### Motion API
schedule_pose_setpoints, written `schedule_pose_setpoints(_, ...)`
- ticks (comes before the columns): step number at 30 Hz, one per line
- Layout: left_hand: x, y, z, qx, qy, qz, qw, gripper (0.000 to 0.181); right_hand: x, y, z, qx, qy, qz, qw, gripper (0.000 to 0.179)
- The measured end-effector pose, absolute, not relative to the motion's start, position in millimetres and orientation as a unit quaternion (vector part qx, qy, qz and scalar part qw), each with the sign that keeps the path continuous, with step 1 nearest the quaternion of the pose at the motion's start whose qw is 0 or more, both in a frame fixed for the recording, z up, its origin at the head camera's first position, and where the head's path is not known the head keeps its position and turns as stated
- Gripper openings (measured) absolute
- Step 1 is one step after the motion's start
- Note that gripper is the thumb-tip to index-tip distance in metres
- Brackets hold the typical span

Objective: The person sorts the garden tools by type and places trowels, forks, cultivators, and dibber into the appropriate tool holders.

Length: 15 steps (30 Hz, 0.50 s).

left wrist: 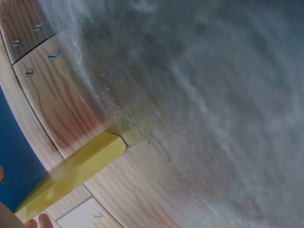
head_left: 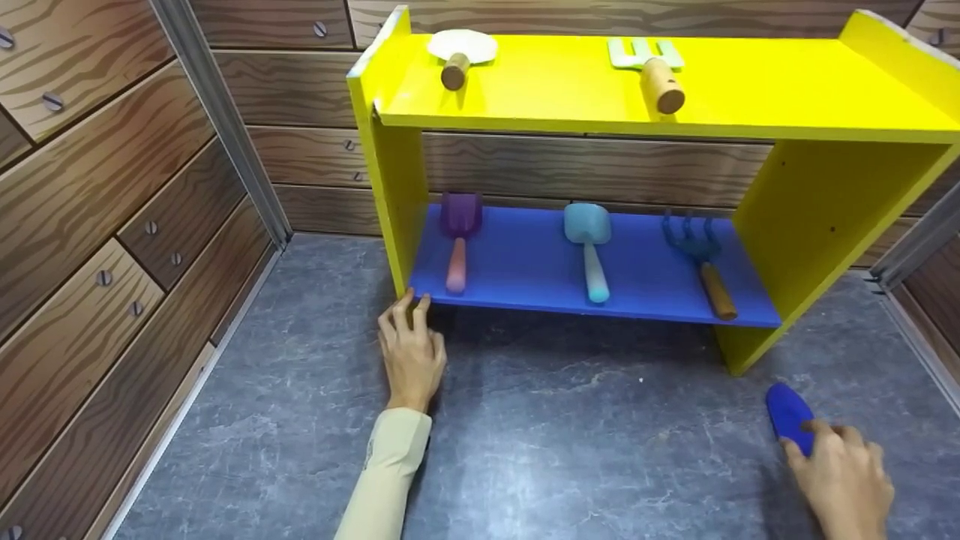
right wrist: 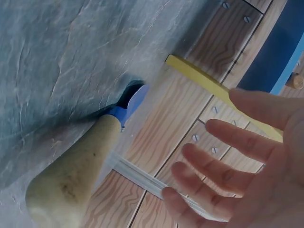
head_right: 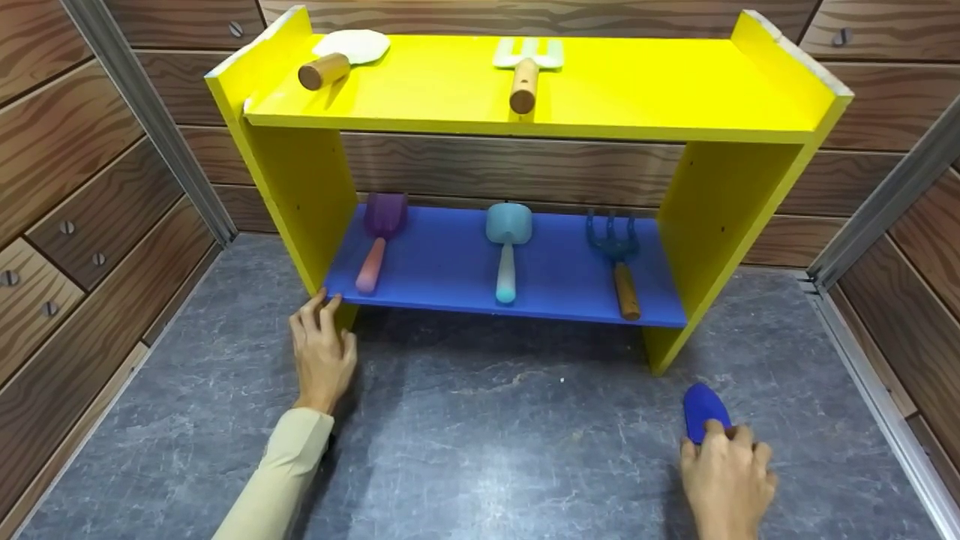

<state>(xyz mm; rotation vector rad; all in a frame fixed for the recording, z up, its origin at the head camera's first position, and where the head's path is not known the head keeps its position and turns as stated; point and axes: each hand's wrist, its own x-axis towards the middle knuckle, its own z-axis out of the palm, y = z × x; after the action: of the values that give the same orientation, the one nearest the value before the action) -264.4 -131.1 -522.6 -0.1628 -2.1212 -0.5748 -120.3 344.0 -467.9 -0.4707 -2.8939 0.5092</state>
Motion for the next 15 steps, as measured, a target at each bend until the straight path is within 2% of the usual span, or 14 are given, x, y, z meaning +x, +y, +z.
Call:
schedule_pose_setpoints(11, -264.1, -129.5, -521.0, -0.069, -0.857, -0.238, 0.451, 0.049, -120.9, 360.6, -480.4, -0.191, -0.965, 0.175, -0.024, 0.057)
schedule_pose_setpoints(15, -264.2, -130.1, -521.9, -0.068, -0.857, -0.236, 0.453, 0.048, -122.6, 365.3, -482.6, -0.205, -0.961, 0.166, -0.083, 0.061)
